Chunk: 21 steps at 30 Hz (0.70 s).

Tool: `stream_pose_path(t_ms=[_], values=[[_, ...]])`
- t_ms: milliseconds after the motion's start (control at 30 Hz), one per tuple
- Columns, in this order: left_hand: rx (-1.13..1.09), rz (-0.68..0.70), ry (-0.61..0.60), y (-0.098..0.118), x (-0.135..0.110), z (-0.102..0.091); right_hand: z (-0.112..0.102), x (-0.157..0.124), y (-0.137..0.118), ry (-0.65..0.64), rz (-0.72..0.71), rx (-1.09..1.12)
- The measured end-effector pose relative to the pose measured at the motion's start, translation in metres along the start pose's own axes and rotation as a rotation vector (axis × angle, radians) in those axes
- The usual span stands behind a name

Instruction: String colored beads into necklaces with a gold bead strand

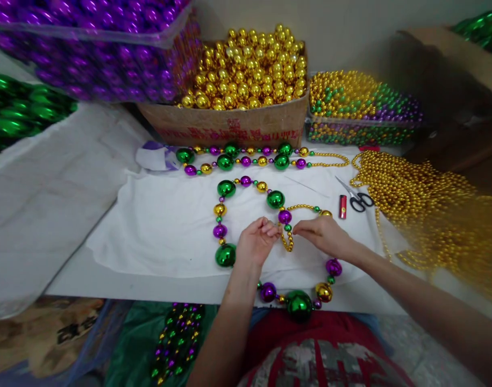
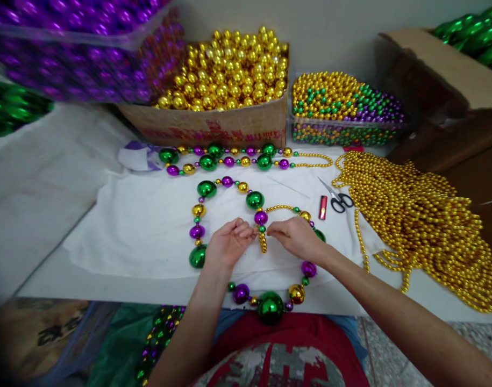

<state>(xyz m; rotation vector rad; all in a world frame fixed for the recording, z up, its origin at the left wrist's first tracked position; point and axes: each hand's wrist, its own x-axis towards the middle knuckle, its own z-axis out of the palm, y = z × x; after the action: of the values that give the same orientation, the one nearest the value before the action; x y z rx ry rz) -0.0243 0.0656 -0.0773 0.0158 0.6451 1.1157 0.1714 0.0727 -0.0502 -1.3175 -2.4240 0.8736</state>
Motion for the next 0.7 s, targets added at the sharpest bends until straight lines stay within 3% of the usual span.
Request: stream_pose_path(t_ms=[267,467,567,700], values=[[0.343,0.083,-0.233,0.02,-0.021,0.025,-0.013,-0.013,-0.017,-0.034,0.027,0.352],[0.642,-0.211,-0.243,-0.016,-0.061,-0.003,0.01,-0.07,-0.032,-0.275,0.078,0.307],[0.884,-0.323,-0.284,-0.033,-0.063,-0.011,0.023,-0.087,-0.03,-0.326,0.174,0.243],[1.097,-0.394,-0.337,-0.038,-0.059,-0.004,0.023,-0.09,-0.026,-0.45,0.263,0.221]])
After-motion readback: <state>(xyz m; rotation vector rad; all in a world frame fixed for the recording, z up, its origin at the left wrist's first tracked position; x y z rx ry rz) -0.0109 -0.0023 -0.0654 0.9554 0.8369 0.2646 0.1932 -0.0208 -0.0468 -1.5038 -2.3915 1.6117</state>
